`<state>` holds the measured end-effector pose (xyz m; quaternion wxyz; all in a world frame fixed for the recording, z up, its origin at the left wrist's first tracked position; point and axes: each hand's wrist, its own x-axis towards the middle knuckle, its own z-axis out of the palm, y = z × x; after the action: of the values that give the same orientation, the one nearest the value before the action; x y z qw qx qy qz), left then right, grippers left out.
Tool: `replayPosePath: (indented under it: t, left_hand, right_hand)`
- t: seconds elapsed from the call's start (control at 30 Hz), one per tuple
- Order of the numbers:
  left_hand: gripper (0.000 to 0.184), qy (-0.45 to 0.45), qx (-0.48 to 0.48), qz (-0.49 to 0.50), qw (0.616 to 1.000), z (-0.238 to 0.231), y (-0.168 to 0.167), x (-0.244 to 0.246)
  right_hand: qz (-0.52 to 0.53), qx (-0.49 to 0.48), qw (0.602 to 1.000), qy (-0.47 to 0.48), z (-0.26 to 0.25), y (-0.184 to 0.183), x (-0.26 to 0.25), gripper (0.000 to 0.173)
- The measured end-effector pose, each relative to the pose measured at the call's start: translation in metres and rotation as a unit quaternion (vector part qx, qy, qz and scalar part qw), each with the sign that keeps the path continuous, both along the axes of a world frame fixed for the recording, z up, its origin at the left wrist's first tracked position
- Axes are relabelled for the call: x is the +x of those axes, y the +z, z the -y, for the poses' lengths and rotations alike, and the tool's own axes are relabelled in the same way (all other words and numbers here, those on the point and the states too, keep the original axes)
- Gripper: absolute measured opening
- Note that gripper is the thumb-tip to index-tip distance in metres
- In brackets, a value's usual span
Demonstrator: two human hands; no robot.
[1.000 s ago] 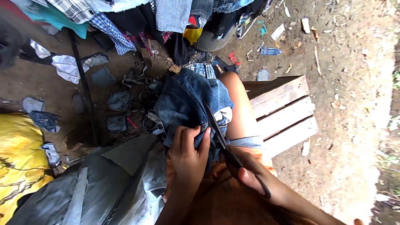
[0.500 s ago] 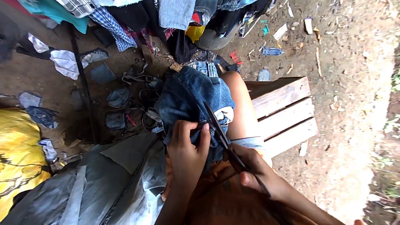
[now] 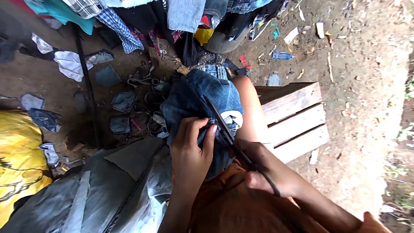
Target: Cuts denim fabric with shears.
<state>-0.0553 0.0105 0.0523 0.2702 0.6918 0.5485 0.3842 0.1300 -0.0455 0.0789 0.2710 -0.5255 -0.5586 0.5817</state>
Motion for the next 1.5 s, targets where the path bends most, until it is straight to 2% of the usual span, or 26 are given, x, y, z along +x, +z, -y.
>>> replayPosePath:
  t: [0.1,0.37,0.67,0.87,0.97,1.07,1.13,1.27,1.5]
  left_hand:
    - [0.021,0.003,0.003,-0.025,1.000,-0.001,0.005,-0.001]
    - [0.018,0.004,0.010,-0.079,0.997,0.000,0.010,0.003]
    - [0.015,-0.030,0.029,-0.130,0.991,-0.003,0.016,0.001]
    - [0.015,-0.041,0.020,-0.110,0.993,0.003,0.009,-0.001]
    - [0.017,-0.042,0.021,-0.076,0.996,0.005,0.003,-0.005]
    - [0.018,-0.039,0.009,-0.018,0.999,0.008,-0.006,-0.010]
    - [0.019,-0.026,-0.004,0.018,0.999,0.012,-0.010,-0.013]
    - [0.022,-0.009,-0.007,0.025,1.000,0.017,-0.012,-0.015]
    - [0.022,-0.004,0.039,-0.058,0.998,0.026,-0.001,-0.005]
  right_hand:
    - [0.013,0.010,1.000,0.000,0.003,0.000,-0.007,0.088]
    - [-0.093,-0.018,0.992,-0.086,0.017,-0.011,-0.014,0.078]
    - [-0.057,-0.013,0.992,-0.112,0.018,-0.007,-0.019,0.059]
    - [-0.021,0.018,0.992,-0.124,0.027,-0.012,-0.021,0.049]
    - [-0.060,-0.009,0.992,-0.114,0.026,-0.012,-0.017,0.052]
    - [-0.168,-0.081,0.978,-0.088,0.034,-0.013,-0.009,0.064]
    - [-0.203,-0.111,0.970,-0.074,0.041,-0.010,-0.005,0.071]
    - [-0.160,-0.087,0.982,-0.051,0.050,-0.004,0.002,0.071]
    - [-0.092,-0.069,0.992,-0.054,0.043,0.006,-0.003,0.069]
